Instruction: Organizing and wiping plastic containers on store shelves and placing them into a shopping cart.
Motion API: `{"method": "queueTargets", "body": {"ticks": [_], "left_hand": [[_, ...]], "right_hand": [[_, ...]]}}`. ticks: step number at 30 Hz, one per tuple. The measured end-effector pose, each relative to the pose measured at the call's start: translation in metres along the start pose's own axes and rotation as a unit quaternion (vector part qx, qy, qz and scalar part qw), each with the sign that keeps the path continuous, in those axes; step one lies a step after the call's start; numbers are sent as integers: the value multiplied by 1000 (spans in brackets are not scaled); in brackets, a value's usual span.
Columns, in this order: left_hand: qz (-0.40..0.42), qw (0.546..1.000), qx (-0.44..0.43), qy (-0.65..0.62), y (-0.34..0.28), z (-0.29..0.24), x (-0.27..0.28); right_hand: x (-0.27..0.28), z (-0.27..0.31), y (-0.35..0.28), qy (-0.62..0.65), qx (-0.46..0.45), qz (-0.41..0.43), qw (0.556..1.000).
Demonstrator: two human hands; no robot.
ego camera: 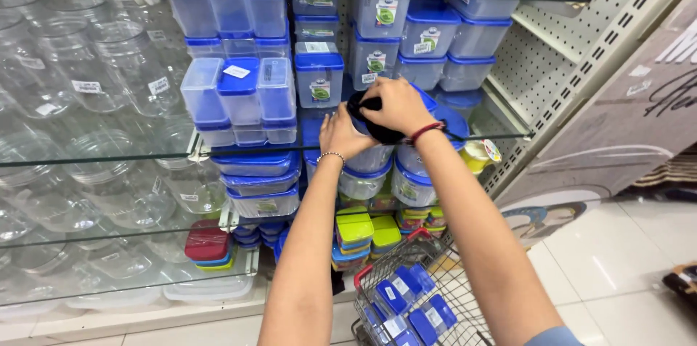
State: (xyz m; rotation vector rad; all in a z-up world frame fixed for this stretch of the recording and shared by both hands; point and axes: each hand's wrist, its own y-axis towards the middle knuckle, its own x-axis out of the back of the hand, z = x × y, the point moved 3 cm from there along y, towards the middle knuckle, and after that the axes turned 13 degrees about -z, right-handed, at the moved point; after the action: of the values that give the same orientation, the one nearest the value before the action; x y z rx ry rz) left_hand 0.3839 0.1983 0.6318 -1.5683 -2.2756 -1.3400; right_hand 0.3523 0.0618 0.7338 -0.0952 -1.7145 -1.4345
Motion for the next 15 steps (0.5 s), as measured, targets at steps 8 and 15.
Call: {"method": "queueTargets", "body": {"ticks": [8,15], "left_hand": [[51,998,43,9,-7,-23,24],[50,998,32,25,-7,-20,20]], "right_hand": [[42,-22,-14,4,-77,57,995],[7,-87,-9,-222,-210,-28,952]]}}
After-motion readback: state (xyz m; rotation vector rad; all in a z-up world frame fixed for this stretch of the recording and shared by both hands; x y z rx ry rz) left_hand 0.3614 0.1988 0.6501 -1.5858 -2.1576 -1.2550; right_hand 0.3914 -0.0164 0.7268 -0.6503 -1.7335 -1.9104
